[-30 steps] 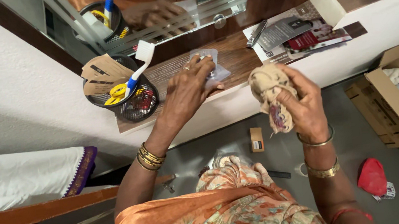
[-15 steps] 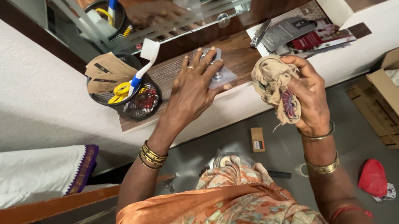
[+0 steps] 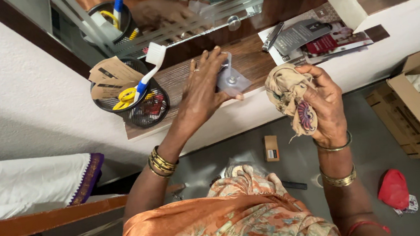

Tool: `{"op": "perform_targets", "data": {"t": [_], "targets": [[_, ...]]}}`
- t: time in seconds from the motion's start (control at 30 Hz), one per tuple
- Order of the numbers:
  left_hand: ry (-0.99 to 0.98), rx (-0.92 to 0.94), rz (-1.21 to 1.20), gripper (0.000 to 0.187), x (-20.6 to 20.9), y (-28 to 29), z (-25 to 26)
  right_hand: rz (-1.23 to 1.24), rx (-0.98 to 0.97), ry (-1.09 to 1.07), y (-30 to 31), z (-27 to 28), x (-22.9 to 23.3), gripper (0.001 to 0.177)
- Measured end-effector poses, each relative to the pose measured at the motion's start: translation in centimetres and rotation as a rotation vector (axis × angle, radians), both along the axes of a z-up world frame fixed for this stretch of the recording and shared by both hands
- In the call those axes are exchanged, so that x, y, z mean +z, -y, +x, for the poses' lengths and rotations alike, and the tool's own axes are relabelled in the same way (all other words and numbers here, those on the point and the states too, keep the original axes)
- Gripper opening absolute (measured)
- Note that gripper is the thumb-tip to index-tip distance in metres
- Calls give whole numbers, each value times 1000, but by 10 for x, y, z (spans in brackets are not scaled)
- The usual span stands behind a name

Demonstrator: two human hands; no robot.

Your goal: The person wipes different parts of a shelf unit and objects on it with a cloth. The person moves several items aside, including a packet of wipes and other small containers, to clean the surface of the shelves.

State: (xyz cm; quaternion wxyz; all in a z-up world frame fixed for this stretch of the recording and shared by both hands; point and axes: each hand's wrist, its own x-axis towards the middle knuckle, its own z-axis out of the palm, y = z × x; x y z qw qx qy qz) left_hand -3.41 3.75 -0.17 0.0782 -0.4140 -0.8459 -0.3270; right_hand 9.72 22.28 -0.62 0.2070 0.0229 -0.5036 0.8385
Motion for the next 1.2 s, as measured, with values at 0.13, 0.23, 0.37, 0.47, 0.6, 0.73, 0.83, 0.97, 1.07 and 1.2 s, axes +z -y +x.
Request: {"op": "perform_targets", "data": {"t": [0.13, 0.23, 0.37, 0.47, 0.6, 0.73, 0.83, 0.97, 1.07, 1.2], "targets": [[-59, 97, 11, 57, -8, -12, 6, 10, 8, 6, 2, 0, -3, 30], [-90, 119, -23, 56, -5, -17, 11, 9, 19, 17, 5, -1, -5, 30], [-110, 75, -17, 54, 2, -14, 17, 20, 20, 22, 8, -1, -7, 30], [-151, 108, 27, 56, 7, -13, 20, 6, 40, 15, 9, -1, -10, 31], [-213, 144, 124, 53, 13, -2, 33, -7, 40, 39, 8, 2, -14, 32], [-246, 212, 404, 40, 10, 41, 70, -105, 73, 27, 7, 3, -12, 36], [-354, 470, 507, 31, 2, 72, 85, -253, 130, 65, 11, 9, -5, 43], [-470, 653, 524, 64, 1, 94, 82, -486, 276, 102, 25, 8, 5, 60], [-301, 629, 534, 91, 4, 97, 74, -381, 531, -60, 38, 9, 15, 70], [-88, 495, 660, 106, 2, 98, 58, -57, 438, -42, 58, 6, 27, 69]]}}
